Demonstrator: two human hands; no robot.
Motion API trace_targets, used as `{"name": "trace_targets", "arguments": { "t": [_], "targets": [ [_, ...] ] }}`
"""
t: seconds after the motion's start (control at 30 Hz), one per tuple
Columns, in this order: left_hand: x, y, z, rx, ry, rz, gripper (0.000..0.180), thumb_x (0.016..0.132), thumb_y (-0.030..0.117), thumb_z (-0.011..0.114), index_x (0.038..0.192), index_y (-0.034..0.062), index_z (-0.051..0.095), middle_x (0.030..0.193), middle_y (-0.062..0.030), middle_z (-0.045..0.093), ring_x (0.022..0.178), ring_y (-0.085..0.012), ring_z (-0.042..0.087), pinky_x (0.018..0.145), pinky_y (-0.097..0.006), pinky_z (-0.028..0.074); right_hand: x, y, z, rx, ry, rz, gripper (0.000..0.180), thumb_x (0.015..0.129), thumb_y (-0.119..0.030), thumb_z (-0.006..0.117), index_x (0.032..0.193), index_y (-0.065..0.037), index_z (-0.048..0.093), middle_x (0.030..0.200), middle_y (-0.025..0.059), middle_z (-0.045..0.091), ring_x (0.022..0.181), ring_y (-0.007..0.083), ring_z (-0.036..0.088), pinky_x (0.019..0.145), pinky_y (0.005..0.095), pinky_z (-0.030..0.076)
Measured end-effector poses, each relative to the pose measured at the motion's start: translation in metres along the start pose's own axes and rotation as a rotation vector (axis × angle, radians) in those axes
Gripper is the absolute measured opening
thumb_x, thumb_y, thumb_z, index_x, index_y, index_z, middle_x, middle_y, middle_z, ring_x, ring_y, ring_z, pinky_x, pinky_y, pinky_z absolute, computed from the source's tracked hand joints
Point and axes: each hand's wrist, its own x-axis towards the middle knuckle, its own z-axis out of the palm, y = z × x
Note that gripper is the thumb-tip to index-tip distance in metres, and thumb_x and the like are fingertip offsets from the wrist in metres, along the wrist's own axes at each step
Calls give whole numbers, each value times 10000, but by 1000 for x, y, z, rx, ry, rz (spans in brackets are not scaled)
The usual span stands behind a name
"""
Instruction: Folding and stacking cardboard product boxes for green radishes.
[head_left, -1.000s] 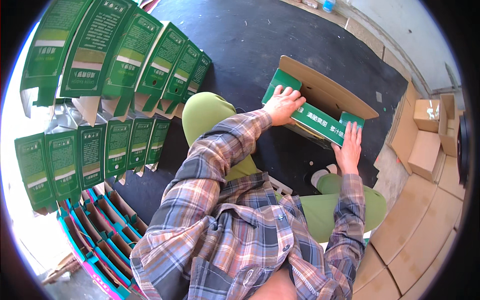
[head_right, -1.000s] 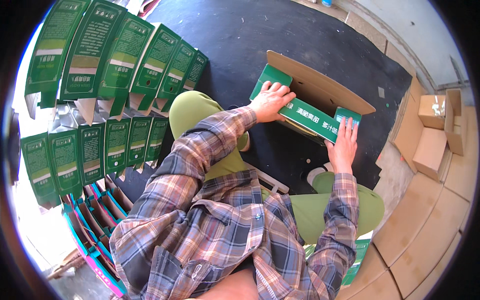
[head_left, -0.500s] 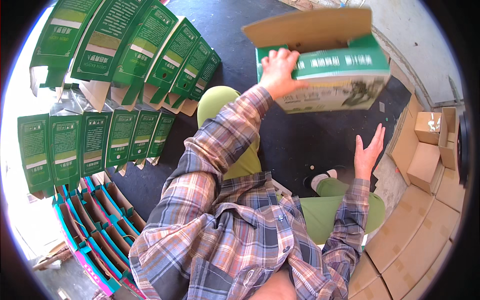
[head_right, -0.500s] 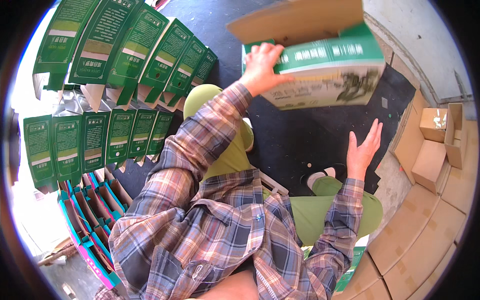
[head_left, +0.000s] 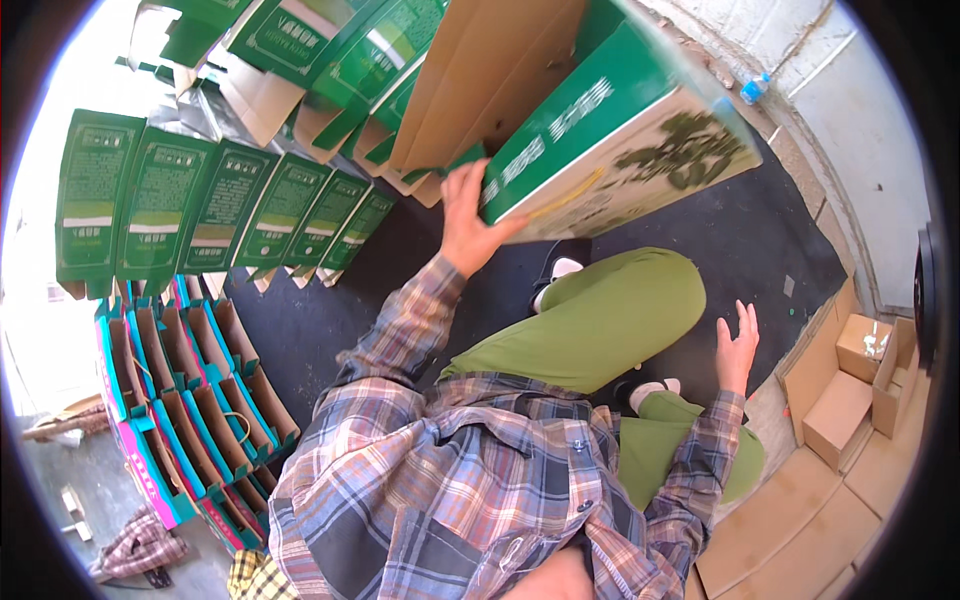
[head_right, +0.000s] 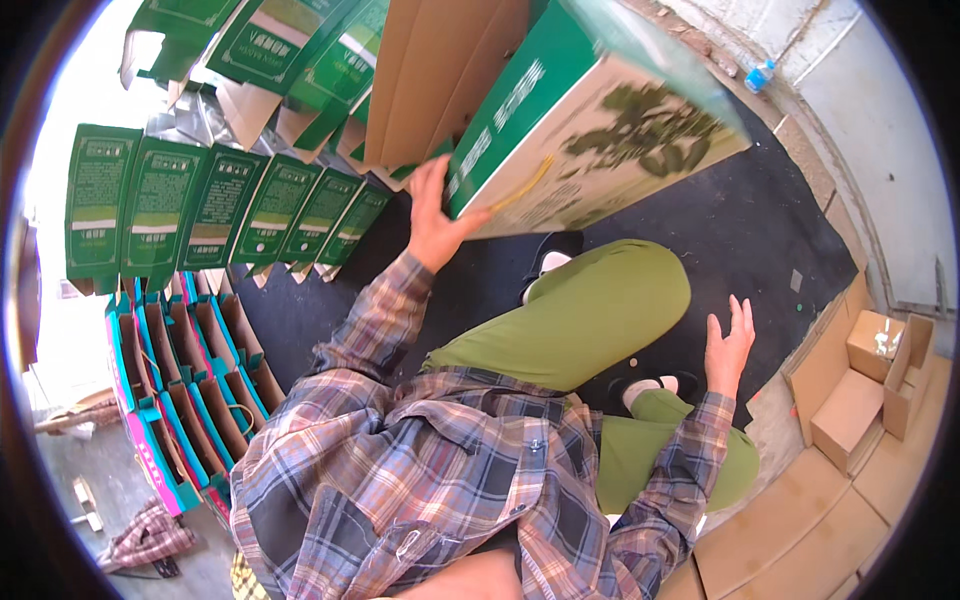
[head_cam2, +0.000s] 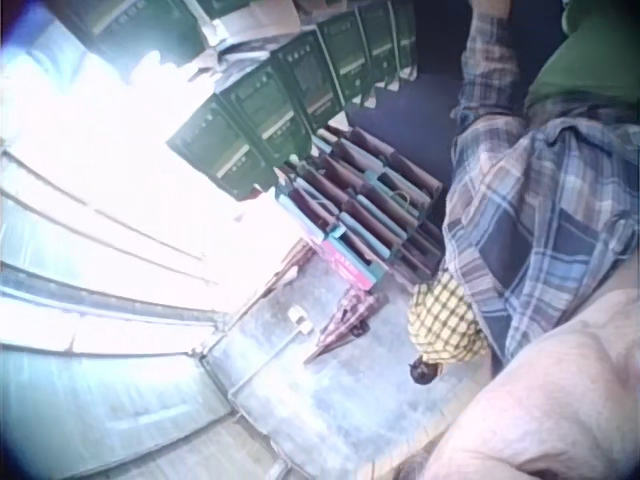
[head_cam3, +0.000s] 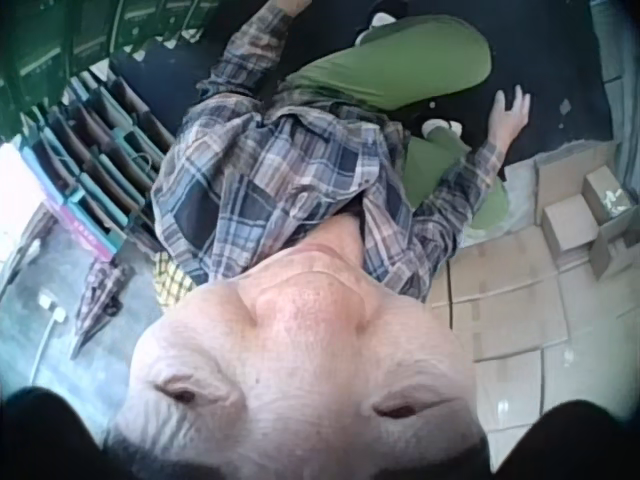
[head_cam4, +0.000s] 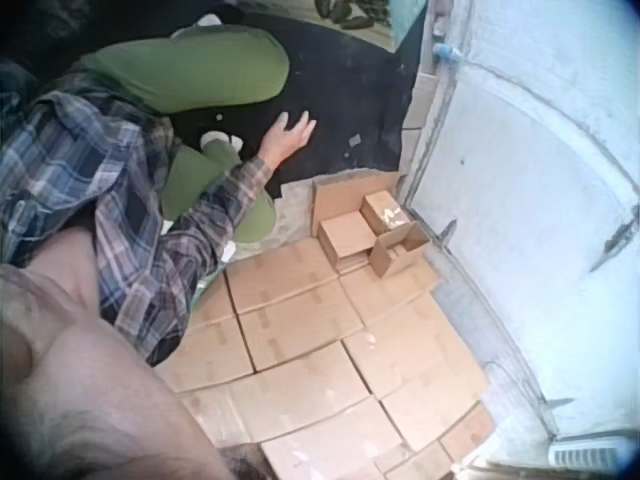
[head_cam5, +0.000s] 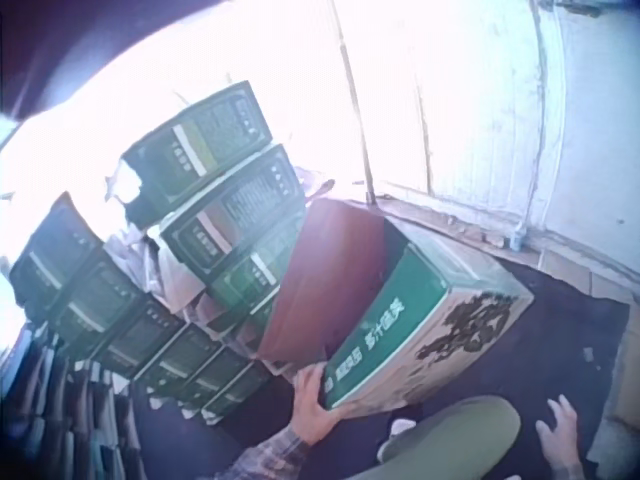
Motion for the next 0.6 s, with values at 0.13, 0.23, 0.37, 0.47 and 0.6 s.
{"name": "trace_targets", "arguments": {
  "t": [0.13,0.23,0.37,0.47,0.6],
  "targets": [
    [-79,-24,-39,73,-52,-198,787,575,226,794,1250,20,445,1184,-183,448,1099,-353,405,956,-427,345,-7,15,4,-26,-95,41,485,836,-197,609,1294,-93,490,1404,155,382,1289,307,356,1060,387,290],
    [-134,-42,-59,123,-53,-318,803,578,221,794,1264,17,429,1199,-185,442,1103,-352,405,962,-427,343,-7,28,11,-36,-123,45,475,834,-193,609,1282,-80,500,1383,170,405,1280,306,374,1058,382,297],
    [-203,-66,-91,113,-90,-588,749,695,217,736,1307,-40,387,1232,-194,435,1168,-316,423,994,-383,346,-9,34,22,-1,-146,31,456,830,-183,607,1255,-45,518,1349,202,434,1263,315,403,1051,375,313],
    [-252,-81,-100,-161,5,-856,676,757,205,716,1305,-33,400,1192,-148,455,1095,-254,485,945,-365,399,-14,43,29,-7,-212,49,462,827,-187,608,1256,-44,516,1350,202,432,1264,315,402,1049,374,319],
    [-318,-117,-97,-614,297,-1189,586,820,174,674,1307,-22,412,1184,-104,476,1042,-216,538,866,-333,463,-17,47,38,-8,-248,52,466,823,-203,611,1249,-40,520,1334,201,447,1261,314,406,1047,371,322]
  ]
}}
